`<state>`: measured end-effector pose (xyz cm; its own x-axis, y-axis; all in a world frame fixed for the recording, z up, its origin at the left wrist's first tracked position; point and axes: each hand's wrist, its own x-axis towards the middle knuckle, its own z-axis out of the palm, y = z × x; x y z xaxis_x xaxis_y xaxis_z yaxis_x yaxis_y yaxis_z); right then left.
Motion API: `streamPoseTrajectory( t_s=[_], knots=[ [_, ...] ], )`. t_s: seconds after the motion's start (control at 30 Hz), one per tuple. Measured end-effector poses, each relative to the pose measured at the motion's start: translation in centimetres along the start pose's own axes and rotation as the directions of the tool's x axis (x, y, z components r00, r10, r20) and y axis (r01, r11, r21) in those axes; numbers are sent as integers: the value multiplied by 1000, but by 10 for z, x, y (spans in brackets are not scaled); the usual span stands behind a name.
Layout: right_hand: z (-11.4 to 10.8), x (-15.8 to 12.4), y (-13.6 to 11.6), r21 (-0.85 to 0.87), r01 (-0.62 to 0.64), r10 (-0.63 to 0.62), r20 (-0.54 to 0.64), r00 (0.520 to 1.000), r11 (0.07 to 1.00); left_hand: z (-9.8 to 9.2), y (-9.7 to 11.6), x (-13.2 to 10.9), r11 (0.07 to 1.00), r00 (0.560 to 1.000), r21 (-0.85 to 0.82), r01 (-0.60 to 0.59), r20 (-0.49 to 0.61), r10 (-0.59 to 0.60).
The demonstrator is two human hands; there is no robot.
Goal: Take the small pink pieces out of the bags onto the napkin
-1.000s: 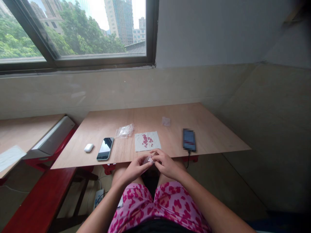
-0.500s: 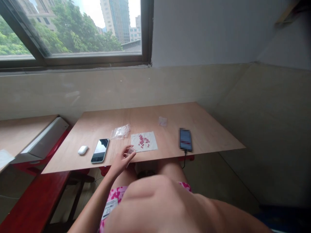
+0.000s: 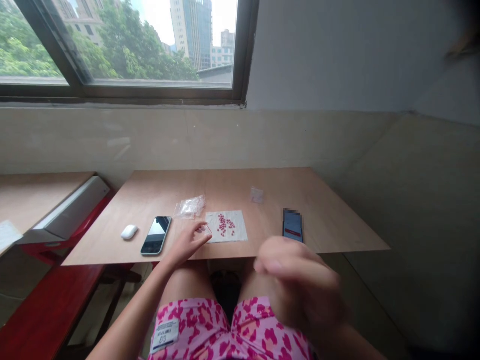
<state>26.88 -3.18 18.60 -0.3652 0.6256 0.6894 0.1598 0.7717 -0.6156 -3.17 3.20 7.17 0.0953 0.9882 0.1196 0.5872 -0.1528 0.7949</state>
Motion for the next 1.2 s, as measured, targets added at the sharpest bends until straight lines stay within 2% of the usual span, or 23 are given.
streamPoseTrajectory(
  t_s=[0.03,0.1,0.17,0.2,0.27,0.33,0.47,0.67,0.97,1.1,1.2],
  knots=[
    [15,15,27,-17,-12,11,-32,999,1000,-1,-2,9,998,999,51,-37,13,36],
    [48,32,88,-85,-213,214,-4,977,973,-3,-4,27,980,994,169,-107,52,99],
    [75,31,146,-144,-375,381,21,924,916,-2,-5,46,948,986,276,-159,90,139],
    [86,25,171,-177,-417,430,39,902,891,0,-6,54,931,983,319,-178,100,154],
    [103,9,209,-224,-417,442,76,894,881,4,-7,67,897,976,384,-216,119,184],
    [114,-6,228,-254,-407,435,62,898,877,9,-8,75,859,964,439,-262,155,215],
    [123,-17,233,-357,-334,398,122,909,872,16,-11,84,759,943,561,-330,239,233],
    [124,-12,226,-507,-245,412,247,877,826,18,-7,90,628,910,663,-408,348,225],
    [123,-11,220,-530,-253,437,255,863,809,19,17,99,429,824,704,-566,495,277],
    [122,-10,219,-521,-263,440,250,863,812,19,25,106,389,787,685,-616,559,263],
    [121,-10,218,-516,-262,435,248,866,815,19,30,109,378,785,690,-618,568,247]
  ],
)
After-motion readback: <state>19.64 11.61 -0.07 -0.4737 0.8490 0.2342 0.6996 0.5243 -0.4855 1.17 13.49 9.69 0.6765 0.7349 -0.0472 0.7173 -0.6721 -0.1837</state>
